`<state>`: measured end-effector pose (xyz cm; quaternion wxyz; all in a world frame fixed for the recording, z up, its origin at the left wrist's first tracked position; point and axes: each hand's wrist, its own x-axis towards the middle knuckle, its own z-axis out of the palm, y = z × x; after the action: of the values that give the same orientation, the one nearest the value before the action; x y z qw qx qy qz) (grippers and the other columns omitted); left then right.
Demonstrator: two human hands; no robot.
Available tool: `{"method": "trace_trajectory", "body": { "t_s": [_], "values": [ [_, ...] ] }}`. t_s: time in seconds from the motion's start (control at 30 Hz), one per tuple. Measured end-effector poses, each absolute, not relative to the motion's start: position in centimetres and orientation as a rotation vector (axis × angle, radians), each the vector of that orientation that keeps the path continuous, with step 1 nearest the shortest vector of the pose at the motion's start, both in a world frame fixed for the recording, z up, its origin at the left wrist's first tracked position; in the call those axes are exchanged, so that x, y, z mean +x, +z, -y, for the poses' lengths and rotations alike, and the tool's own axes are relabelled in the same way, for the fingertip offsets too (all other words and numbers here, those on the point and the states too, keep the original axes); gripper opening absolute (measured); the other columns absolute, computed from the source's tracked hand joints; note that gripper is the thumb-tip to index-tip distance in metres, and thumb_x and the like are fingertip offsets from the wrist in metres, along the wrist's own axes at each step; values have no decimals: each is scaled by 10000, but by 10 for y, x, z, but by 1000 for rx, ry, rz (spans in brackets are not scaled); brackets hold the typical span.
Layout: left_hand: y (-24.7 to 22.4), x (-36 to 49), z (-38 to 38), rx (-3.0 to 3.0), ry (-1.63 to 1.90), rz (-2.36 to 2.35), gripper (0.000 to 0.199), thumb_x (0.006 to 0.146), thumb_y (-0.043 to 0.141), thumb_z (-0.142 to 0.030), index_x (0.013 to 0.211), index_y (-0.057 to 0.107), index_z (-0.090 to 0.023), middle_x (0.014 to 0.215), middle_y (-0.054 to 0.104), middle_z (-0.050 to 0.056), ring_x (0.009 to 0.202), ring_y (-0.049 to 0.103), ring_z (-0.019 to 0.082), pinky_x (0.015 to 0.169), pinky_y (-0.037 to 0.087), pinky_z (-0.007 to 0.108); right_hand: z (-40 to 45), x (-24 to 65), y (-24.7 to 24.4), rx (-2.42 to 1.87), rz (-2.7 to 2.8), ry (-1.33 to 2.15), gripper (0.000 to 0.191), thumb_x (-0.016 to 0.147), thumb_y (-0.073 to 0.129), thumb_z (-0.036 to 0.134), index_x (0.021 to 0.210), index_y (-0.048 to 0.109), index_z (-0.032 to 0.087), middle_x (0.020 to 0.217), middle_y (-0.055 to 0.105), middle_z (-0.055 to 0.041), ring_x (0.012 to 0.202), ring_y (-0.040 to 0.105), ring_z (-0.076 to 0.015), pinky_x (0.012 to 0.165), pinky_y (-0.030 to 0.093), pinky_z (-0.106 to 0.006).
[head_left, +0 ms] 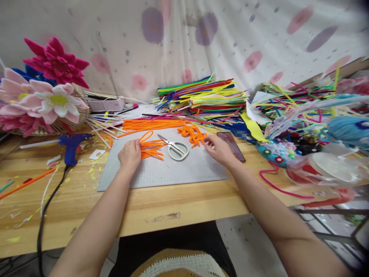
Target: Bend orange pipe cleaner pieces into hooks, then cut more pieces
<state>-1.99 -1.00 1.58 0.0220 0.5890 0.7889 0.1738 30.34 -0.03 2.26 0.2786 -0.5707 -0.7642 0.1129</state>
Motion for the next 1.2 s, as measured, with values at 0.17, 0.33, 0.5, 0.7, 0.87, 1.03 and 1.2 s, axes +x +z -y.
{"method": "trace_trajectory", "body": {
  "t_s": [0.17, 0.33, 0.5, 0.7, 0.87, 1.03, 1.2],
  "values": [
    [16, -19, 12, 1892, 454, -2370, 440, 912, 204, -390, 977, 596, -200, 1029, 628, 92, 960, 571, 220, 729, 397, 309, -8, 226, 26, -1451, 2380, 326, 335, 801, 505, 447, 974, 549, 164, 1006, 601, -121, 923, 549, -229, 782, 411, -336],
    [17, -18, 12, 1947, 385, -2289, 416, 909, 221, -403, 1002, 581, -215, 1046, 621, 78, 965, 567, 206, 725, 401, 288, -6, 195, 27, -1652, 2509, 321, 434, 809, 487, 485, 1022, 511, 107, 1046, 574, -220, 1000, 539, -314, 810, 405, -393],
    [16, -20, 11, 1905, 357, -2278, 410, 911, 212, -379, 996, 577, -210, 1061, 623, 86, 966, 571, 212, 714, 402, 296, -12, 197, 31, -1731, 2551, 354, 301, 812, 501, 354, 989, 528, 112, 1077, 584, -223, 988, 561, -298, 802, 418, -368],
    [14, -22, 9, 1788, 426, -2359, 425, 908, 201, -380, 954, 587, -207, 1009, 646, 101, 939, 587, 229, 671, 391, 306, -23, 214, 36, -1528, 1840, 1227, 208, 788, 534, 370, 797, 546, 162, 835, 634, -100, 733, 601, -185, 666, 450, -303],
    [15, -18, 9, 1765, 504, -2386, 440, 910, 189, -371, 957, 594, -205, 1015, 642, 101, 936, 584, 227, 670, 388, 311, -27, 217, 31, -1065, 1244, 1777, 266, 679, 676, 362, 799, 538, 169, 696, 569, 1, 536, 499, -69, 492, 385, -197],
    [11, -17, 9, 1776, 559, -2353, 440, 913, 191, -373, 954, 600, -216, 995, 650, 80, 915, 587, 219, 684, 385, 308, -17, 207, 29, -843, 1042, 2078, 411, 734, 552, 564, 784, 563, 156, 677, 556, -19, 565, 477, -95, 534, 402, -225],
    [10, -19, 9, 1752, 590, -2340, 448, 914, 184, -373, 949, 602, -215, 1002, 652, 73, 930, 586, 214, 697, 384, 301, -11, 200, 26, -666, 1054, 2474, 728, 756, 271, 736, 869, 603, 99, 772, 595, -102, 688, 541, -166, 665, 440, -301]
  ]
}}
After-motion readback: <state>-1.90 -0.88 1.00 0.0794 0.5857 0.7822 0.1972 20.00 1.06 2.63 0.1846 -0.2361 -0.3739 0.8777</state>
